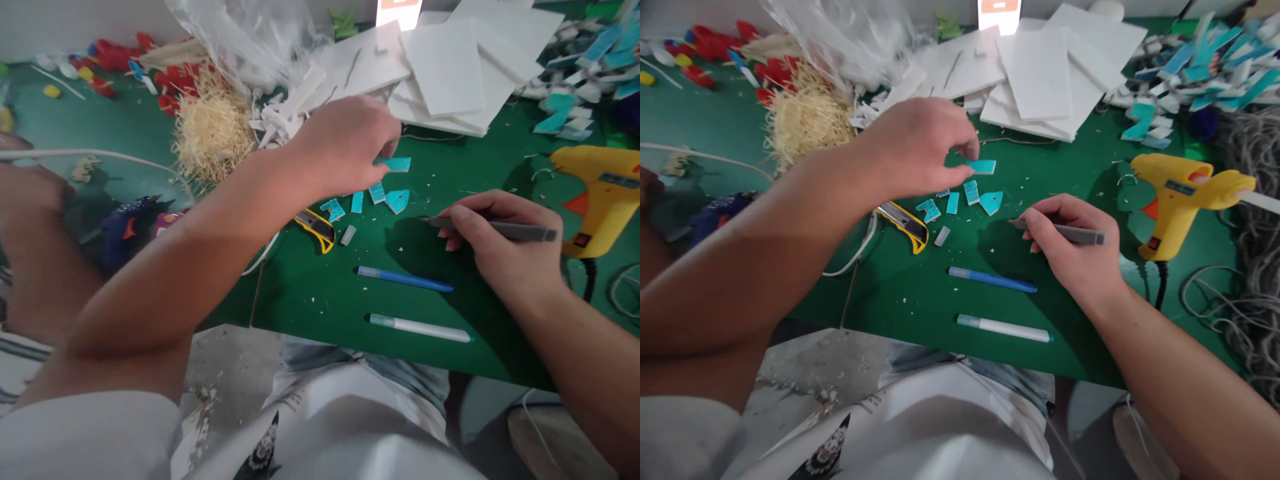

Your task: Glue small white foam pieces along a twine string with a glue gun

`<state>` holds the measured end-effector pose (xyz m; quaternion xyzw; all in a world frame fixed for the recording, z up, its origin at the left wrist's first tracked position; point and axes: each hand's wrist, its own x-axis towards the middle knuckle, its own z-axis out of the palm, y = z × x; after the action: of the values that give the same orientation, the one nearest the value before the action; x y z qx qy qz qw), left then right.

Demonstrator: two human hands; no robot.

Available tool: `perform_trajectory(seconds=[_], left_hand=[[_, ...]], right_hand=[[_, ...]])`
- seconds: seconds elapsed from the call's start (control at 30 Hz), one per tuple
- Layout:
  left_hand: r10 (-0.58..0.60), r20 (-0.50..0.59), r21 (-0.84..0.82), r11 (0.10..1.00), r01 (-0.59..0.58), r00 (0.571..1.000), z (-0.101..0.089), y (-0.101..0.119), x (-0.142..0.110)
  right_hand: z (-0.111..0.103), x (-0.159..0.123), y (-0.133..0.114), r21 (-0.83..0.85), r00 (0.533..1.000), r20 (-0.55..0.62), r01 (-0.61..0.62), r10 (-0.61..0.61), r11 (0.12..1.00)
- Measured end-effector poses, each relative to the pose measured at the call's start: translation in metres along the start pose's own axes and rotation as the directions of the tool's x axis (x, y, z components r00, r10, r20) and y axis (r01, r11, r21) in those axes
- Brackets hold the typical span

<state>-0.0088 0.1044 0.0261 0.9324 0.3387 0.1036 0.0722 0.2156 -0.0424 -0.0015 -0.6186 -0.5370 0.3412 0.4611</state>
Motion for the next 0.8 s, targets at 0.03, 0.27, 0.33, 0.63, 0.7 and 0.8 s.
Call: perform_trajectory(seconds=[0.03,0.27,0.33,0.63,0.7,0.8], left_hand=[[-0.010,0.021,-0.004,1.000,0.010,1.000,-0.004,0.010,-0.013],[0.038,0.167,0.120,0.991,-0.058,0.985,0.018,0.056,-0.062],[0.052,0.143,0.114,0.991,-0.069,0.988,0.027,0.056,-0.064],[-0.037,0.075,0.027,0.999,0.035,0.996,0.040,0.065,-0.069],[-0.050,0.078,0.029,0.998,0.048,0.996,0.039,0.068,-0.069],[-0.064,0.086,0.041,0.997,0.061,0.994,0.038,0.069,-0.068]], right_hand=[[0.000,0.000,0.000,-0.008,1.000,-0.007,0.004,-0.004,1.000],[0.003,0.000,0.000,0.010,1.000,-0.012,-0.016,0.016,1.000],[0.005,0.001,-0.002,0.055,0.999,-0.014,-0.039,0.040,0.998],[0.011,-0.001,-0.005,0.046,0.993,0.055,-0.106,0.103,0.993],[0.013,0.000,-0.004,0.031,0.993,0.064,-0.096,0.094,0.995],[0.015,0.001,-0.004,0.009,0.995,0.056,-0.083,0.083,0.996]])
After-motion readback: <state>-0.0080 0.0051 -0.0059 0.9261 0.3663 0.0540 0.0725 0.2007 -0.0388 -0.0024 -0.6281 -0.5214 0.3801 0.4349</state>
